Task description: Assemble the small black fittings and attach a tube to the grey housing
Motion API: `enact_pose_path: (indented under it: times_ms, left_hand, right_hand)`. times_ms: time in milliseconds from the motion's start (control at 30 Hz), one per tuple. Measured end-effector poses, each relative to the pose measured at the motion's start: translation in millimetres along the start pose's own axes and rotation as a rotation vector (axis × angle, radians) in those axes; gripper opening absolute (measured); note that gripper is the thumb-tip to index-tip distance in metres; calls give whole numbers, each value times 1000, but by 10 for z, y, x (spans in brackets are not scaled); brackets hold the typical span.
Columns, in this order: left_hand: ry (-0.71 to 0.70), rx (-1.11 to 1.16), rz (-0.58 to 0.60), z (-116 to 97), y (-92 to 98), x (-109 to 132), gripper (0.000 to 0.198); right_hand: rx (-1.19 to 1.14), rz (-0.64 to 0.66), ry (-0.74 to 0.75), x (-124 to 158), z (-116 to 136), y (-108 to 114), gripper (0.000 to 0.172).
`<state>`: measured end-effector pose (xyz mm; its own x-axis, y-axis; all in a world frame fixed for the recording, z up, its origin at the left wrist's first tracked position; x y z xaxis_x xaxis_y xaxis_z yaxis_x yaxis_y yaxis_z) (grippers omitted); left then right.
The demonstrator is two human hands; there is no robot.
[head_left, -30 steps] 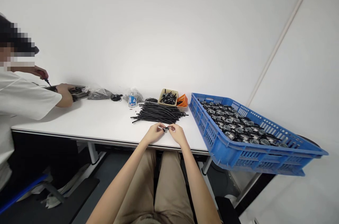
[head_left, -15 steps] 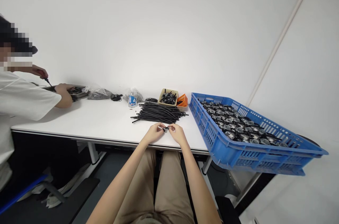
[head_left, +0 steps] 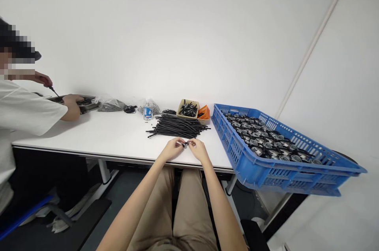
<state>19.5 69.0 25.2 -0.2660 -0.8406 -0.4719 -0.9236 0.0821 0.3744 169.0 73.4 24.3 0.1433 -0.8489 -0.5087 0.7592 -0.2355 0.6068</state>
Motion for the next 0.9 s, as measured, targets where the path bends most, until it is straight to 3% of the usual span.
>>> enact_pose_path:
  times_ms: [900]
  left_hand:
    - [0, -20, 10, -34, 1, 3, 26]
  right_hand:
    - [-10, 3, -8, 0, 12, 7, 24]
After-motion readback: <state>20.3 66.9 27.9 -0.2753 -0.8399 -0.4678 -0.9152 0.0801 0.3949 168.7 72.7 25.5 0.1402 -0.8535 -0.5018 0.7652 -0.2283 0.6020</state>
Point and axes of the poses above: each hand's wrist, its own x-axis away from the middle knuckle, its own y-axis out of the back of the hand, z = x × y, the point moved 8 cm from there along -x, towards the middle knuckle, and after that the axes turned 2 degrees about x, right-handed, at the moved point
